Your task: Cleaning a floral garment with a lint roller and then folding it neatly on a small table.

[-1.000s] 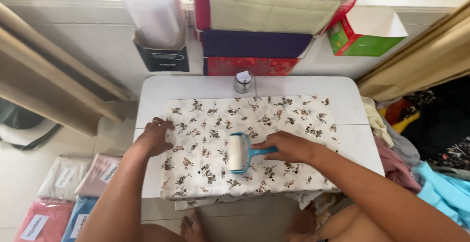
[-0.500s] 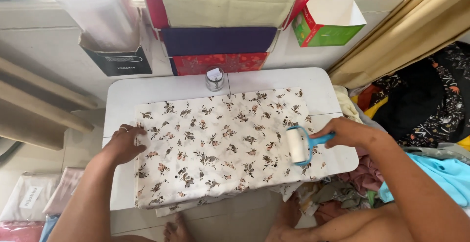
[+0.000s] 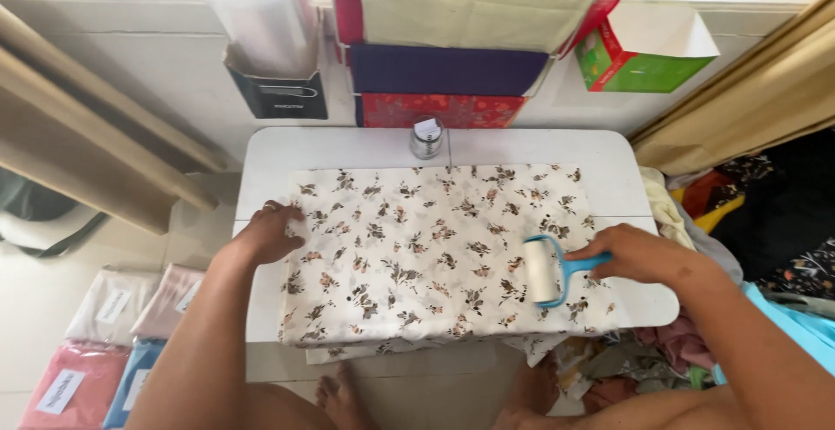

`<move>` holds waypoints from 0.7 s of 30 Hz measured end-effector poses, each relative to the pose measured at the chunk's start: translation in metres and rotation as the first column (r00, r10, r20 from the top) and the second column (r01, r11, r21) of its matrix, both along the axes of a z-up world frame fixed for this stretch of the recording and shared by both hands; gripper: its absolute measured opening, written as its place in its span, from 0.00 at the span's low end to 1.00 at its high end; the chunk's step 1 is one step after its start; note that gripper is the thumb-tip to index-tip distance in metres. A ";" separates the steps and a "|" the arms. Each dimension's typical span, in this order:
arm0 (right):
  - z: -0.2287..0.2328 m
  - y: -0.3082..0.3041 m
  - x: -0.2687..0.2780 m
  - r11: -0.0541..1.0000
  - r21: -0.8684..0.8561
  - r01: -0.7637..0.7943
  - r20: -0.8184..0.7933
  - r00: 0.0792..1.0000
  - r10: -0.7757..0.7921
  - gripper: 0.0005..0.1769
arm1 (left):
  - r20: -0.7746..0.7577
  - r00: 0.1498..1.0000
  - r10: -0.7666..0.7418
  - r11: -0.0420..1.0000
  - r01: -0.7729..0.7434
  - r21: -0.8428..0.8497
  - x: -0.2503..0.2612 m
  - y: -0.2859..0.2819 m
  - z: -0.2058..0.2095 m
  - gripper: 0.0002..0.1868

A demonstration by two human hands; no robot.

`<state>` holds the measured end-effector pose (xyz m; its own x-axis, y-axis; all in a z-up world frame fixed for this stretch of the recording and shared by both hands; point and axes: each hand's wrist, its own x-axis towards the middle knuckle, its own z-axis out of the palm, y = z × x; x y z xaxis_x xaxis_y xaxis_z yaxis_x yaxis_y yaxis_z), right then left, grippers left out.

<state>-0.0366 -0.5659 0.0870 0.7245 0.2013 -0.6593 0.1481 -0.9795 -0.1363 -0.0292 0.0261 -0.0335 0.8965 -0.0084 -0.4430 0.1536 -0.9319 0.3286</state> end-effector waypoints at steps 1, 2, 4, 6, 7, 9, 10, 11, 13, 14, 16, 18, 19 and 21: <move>0.010 0.025 -0.003 0.997 0.069 -0.032 -0.021 0.999 0.033 0.25 | -0.015 1.000 0.023 0.998 -0.024 -0.063 -0.002 -0.006 0.014 0.28; 0.007 0.041 -0.002 0.996 0.073 -0.040 -0.020 0.999 0.042 0.25 | -0.014 0.999 0.032 0.998 -0.032 -0.059 0.000 -0.006 0.015 0.28; -0.001 0.074 -0.004 0.978 0.163 -0.134 -0.031 0.990 0.141 0.23 | -0.023 1.000 0.008 0.998 -0.009 -0.069 -0.003 -0.005 0.016 0.27; -0.005 0.112 -0.007 0.962 0.190 -0.196 -0.040 0.978 0.207 0.23 | -0.022 1.000 0.020 0.998 -0.021 -0.063 -0.008 -0.005 0.016 0.27; -0.005 0.130 -0.007 0.949 0.212 -0.233 -0.035 0.969 0.246 0.23 | -0.009 1.000 0.005 0.998 -0.006 -0.061 -0.005 -0.006 0.019 0.27; -0.005 0.171 -0.013 0.917 0.242 -0.317 -0.015 0.944 0.330 0.23 | -0.004 1.000 0.019 0.998 -0.019 -0.067 -0.008 -0.006 0.021 0.26; -0.005 0.190 -0.017 0.883 0.264 -0.388 0.006 0.916 0.401 0.23 | 0.002 1.000 0.023 0.997 -0.023 -0.079 -0.009 -0.007 0.022 0.26; -0.015 0.207 -0.023 0.880 0.267 -0.392 0.005 0.914 0.406 0.23 | 0.000 1.000 0.028 0.997 -0.028 -0.076 -0.010 -0.007 0.021 0.26; -0.035 0.241 -0.034 0.822 0.259 -0.507 0.134 0.862 0.489 0.23 | 0.039 0.998 0.044 0.996 -0.041 -0.079 -0.013 -0.006 0.019 0.29; -0.042 0.255 -0.040 0.819 0.261 -0.511 0.135 0.860 0.493 0.23 | 0.038 0.998 0.049 0.996 -0.046 -0.077 -0.015 -0.004 0.020 0.29; -0.055 0.283 -0.051 0.781 0.272 -0.562 0.193 0.827 0.528 0.24 | 0.039 0.999 0.032 0.997 -0.028 -0.077 -0.017 -0.001 0.023 0.29; -0.059 0.304 -0.061 0.728 0.270 -0.630 0.284 0.775 0.565 0.24 | 0.038 0.999 0.038 0.997 -0.036 -0.073 -0.020 0.003 0.024 0.30; -0.062 0.315 -0.067 0.675 0.261 -0.691 0.370 0.717 0.591 0.25 | 0.035 0.999 0.041 0.997 -0.039 -0.071 -0.021 0.005 0.024 0.30; -0.058 0.328 -0.072 0.645 0.279 -0.712 0.415 0.695 0.587 0.25 | 0.035 0.999 0.039 0.997 -0.036 -0.064 -0.025 0.003 0.033 0.30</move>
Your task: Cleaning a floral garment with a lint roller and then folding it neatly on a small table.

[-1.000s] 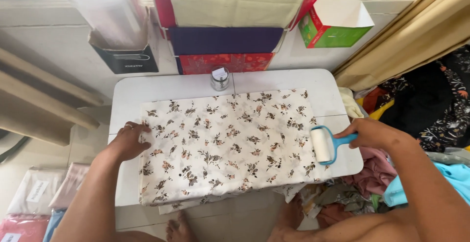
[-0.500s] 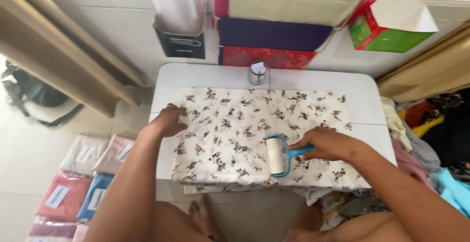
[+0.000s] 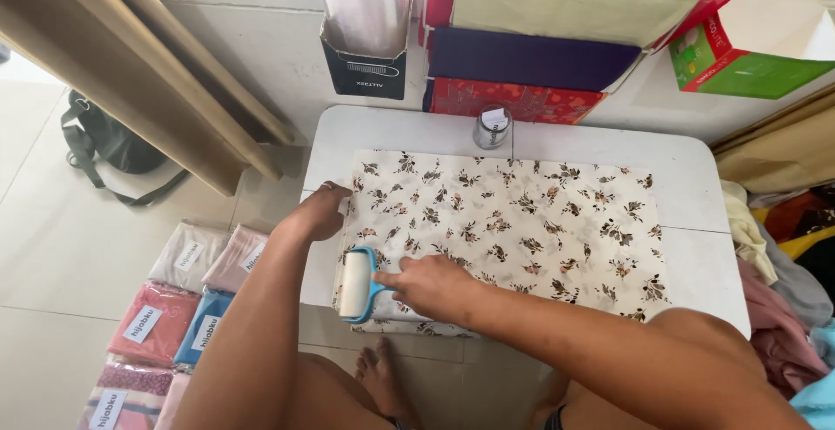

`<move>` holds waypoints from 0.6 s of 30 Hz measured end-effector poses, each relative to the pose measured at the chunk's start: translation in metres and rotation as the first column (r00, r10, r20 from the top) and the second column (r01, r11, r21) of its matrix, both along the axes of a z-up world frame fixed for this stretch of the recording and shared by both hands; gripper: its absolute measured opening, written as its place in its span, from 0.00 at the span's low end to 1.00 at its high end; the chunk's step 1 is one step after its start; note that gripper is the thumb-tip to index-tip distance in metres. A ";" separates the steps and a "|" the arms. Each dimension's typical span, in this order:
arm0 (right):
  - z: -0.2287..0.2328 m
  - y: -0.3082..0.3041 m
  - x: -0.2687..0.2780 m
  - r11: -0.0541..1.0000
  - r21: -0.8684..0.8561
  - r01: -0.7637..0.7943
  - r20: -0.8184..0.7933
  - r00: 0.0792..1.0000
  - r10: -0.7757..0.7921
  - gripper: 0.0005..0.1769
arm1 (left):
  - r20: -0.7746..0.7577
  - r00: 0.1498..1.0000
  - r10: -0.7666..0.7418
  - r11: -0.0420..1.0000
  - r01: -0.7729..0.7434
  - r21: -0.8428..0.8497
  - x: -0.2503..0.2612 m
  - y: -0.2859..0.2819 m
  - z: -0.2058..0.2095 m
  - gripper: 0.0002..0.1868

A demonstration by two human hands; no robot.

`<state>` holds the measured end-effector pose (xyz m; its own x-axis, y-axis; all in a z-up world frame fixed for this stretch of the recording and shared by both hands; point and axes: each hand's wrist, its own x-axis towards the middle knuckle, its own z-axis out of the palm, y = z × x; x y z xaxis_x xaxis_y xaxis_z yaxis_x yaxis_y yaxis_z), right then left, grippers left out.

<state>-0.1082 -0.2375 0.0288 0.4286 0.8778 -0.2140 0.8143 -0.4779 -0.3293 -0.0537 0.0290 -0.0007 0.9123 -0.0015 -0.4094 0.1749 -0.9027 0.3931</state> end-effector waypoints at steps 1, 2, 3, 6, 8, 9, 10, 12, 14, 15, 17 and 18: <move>0.002 0.006 -0.002 0.999 0.048 -0.023 0.025 0.999 0.022 0.24 | 0.003 1.000 -0.002 1.000 0.002 0.005 -0.001 -0.002 0.005 0.30; -0.001 0.010 -0.003 0.999 0.049 -0.021 0.026 0.999 0.020 0.24 | 0.004 1.000 -0.005 1.000 0.005 0.005 -0.001 -0.002 0.007 0.30; -0.004 0.013 -0.003 0.997 0.073 -0.035 0.026 0.999 0.033 0.25 | 0.017 1.000 -0.013 1.000 0.013 0.003 -0.002 -0.003 0.010 0.28; -0.005 0.012 -0.004 0.994 0.102 -0.035 0.008 0.999 0.034 0.25 | 0.055 0.997 -0.053 0.999 0.053 -0.001 0.001 -0.001 0.001 0.24; -0.007 0.004 -0.003 0.994 0.107 -0.018 -0.008 1.000 0.019 0.26 | 0.083 0.993 -0.088 0.996 0.089 -0.003 0.001 -0.003 -0.003 0.22; -0.010 -0.001 -0.002 0.993 0.119 -0.010 -0.038 0.999 0.015 0.26 | 0.028 0.996 -0.083 0.996 0.082 0.015 0.001 -0.006 -0.002 0.22; -0.012 -0.007 -0.001 0.992 0.130 -0.002 -0.069 0.998 0.011 0.26 | -0.027 0.997 -0.076 0.997 0.077 0.031 0.000 -0.010 -0.001 0.24; -0.012 -0.026 0.004 0.993 0.116 0.029 -0.107 0.994 -0.017 0.26 | -0.070 0.991 -0.117 0.991 0.122 0.061 -0.001 -0.008 -0.016 0.29; -0.011 -0.046 0.007 0.993 0.101 0.062 -0.147 0.988 -0.047 0.25 | -0.115 0.981 -0.158 0.982 0.169 0.088 -0.003 -0.008 -0.026 0.36; -0.009 -0.057 0.008 0.993 0.087 0.083 -0.177 0.982 -0.067 0.25 | -0.119 0.981 -0.153 0.978 0.168 0.124 -0.004 -0.009 -0.027 0.39; 0.000 -0.080 0.010 0.990 0.071 0.122 -0.205 0.973 -0.105 0.25 | -0.120 0.979 -0.167 0.970 0.185 0.159 -0.005 -0.011 -0.028 0.43; 0.008 -0.092 0.011 0.989 0.046 0.142 -0.255 0.959 -0.125 0.24 | -0.109 0.980 -0.164 0.968 0.181 0.176 -0.005 -0.012 -0.028 0.43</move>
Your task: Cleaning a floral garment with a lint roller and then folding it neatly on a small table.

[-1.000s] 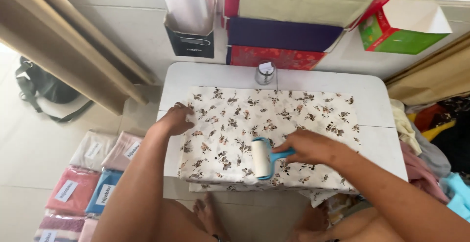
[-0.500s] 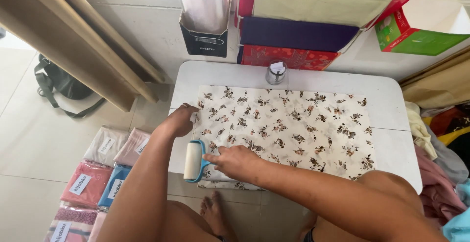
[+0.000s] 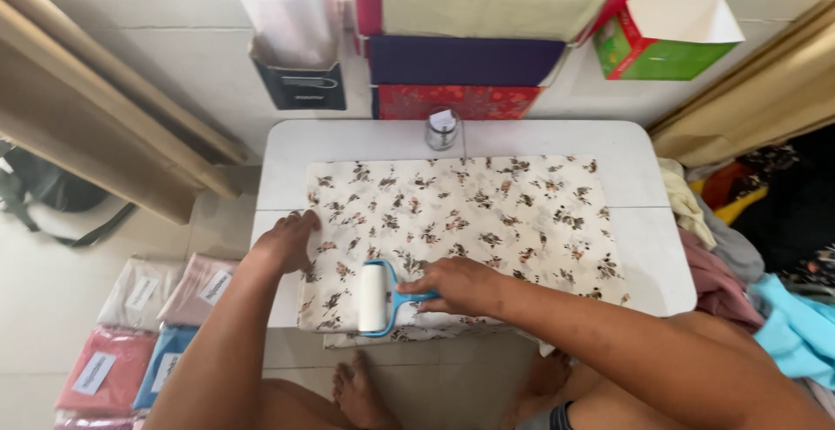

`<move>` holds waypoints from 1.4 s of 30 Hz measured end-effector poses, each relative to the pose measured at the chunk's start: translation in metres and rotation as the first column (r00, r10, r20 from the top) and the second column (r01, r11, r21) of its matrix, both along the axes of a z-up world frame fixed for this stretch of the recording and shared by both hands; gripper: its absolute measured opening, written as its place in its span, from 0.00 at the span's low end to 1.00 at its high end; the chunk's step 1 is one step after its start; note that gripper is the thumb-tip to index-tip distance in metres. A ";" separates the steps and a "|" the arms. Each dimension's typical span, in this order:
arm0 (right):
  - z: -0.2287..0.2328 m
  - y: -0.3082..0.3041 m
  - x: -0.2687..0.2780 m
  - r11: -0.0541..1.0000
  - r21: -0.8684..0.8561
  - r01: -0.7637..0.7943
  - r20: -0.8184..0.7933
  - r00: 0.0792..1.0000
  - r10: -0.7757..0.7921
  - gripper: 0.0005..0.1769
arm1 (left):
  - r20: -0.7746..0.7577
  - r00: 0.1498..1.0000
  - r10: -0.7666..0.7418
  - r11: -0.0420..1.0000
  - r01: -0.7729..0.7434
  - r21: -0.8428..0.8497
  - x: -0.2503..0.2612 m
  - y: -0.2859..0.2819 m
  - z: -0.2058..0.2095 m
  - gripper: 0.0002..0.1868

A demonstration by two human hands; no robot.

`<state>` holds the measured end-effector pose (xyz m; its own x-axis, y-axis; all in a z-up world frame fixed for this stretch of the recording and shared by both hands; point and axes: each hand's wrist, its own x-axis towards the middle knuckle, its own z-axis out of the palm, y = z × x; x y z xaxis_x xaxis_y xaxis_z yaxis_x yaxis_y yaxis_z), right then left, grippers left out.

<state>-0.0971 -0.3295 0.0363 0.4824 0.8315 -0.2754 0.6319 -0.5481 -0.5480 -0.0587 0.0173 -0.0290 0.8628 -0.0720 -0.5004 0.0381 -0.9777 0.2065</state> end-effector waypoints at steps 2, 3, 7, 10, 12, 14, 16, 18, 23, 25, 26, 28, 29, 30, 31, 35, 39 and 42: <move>0.009 -0.028 0.004 0.999 -0.022 0.030 -0.053 0.998 -0.032 0.24 | 0.015 1.000 -0.012 1.000 0.012 0.010 0.001 -0.001 0.002 0.44; 0.011 -0.042 0.006 0.997 -0.043 0.063 -0.092 0.994 -0.066 0.24 | -0.004 1.000 -0.012 1.000 0.012 0.017 0.001 0.000 0.004 0.44; 0.022 -0.109 0.017 0.969 -0.163 0.187 -0.149 0.966 -0.211 0.24 | -0.028 1.000 -0.004 1.000 0.005 0.030 0.004 0.004 -0.005 0.46; 0.040 -0.158 0.022 0.926 -0.255 0.277 -0.146 0.936 -0.320 0.24 | -0.037 0.999 0.008 1.000 -0.007 0.024 0.008 0.005 -0.008 0.46; 0.055 -0.187 0.018 0.896 -0.285 0.340 -0.136 0.911 -0.389 0.24 | -0.052 0.998 0.027 1.000 -0.027 0.004 0.009 0.001 0.002 0.44; 0.061 -0.217 0.016 0.857 -0.313 0.410 -0.121 0.878 -0.464 0.24 | -0.064 0.997 0.036 0.999 -0.038 -0.017 0.016 0.005 -0.003 0.42; 0.060 -0.250 0.014 0.819 -0.318 0.478 -0.105 0.841 -0.531 0.24 | -0.133 0.989 0.072 0.997 -0.076 -0.026 0.026 0.016 -0.021 0.37; 0.041 -0.294 0.011 0.766 -0.350 0.539 -0.046 0.807 -0.589 0.24 | -0.144 0.986 0.084 0.995 -0.092 -0.046 0.028 0.005 -0.004 0.32; 0.025 -0.344 -0.014 0.698 -0.264 0.666 0.060 0.733 -0.677 0.35 | -0.166 0.984 0.068 0.990 -0.046 0.132 0.050 0.020 -0.063 0.28; 0.019 -0.347 -0.031 0.787 -0.166 0.594 0.353 0.781 -0.515 0.32 | -0.217 0.973 0.085 0.992 -0.064 0.105 0.053 0.012 -0.060 0.26; 0.027 -0.330 -0.049 0.781 -0.171 0.601 0.360 0.776 -0.519 0.32 | -0.214 0.974 0.075 0.994 -0.055 0.096 0.056 0.009 -0.060 0.26; 0.041 -0.293 -0.081 0.570 -0.140 0.810 0.330 0.581 -0.744 0.26 | -0.151 0.988 0.036 0.999 -0.034 0.017 0.059 0.004 -0.060 0.25; 0.034 -0.283 -0.092 0.567 -0.144 0.811 0.339 0.579 -0.742 0.26 | -0.150 0.988 0.033 0.999 -0.032 0.007 0.062 0.003 -0.064 0.25; 0.027 -0.274 -0.100 0.492 -0.170 0.854 0.395 0.516 -0.760 0.26 | -0.124 0.992 0.021 1.000 -0.019 0.012 0.064 0.002 -0.067 0.25; 0.019 -0.264 -0.108 0.412 -0.188 0.892 0.452 0.451 -0.770 0.25 | -0.098 0.995 0.009 1.000 -0.007 0.019 0.066 0.002 -0.070 0.26; 0.009 -0.239 -0.087 0.338 -0.232 0.912 0.519 0.410 -0.750 0.25 | -0.118 0.993 0.009 0.998 -0.001 0.068 0.068 -0.006 -0.065 0.26; -0.003 -0.233 -0.030 0.376 -0.136 0.917 0.549 0.386 -0.741 0.25 | -0.047 0.999 -0.008 0.993 0.014 0.118 0.065 -0.016 -0.041 0.22; -0.016 -0.230 0.017 0.401 -0.075 0.913 0.558 0.372 -0.742 0.24 | 0.103 0.994 -0.036 0.995 0.026 0.091 0.064 -0.015 -0.041 0.27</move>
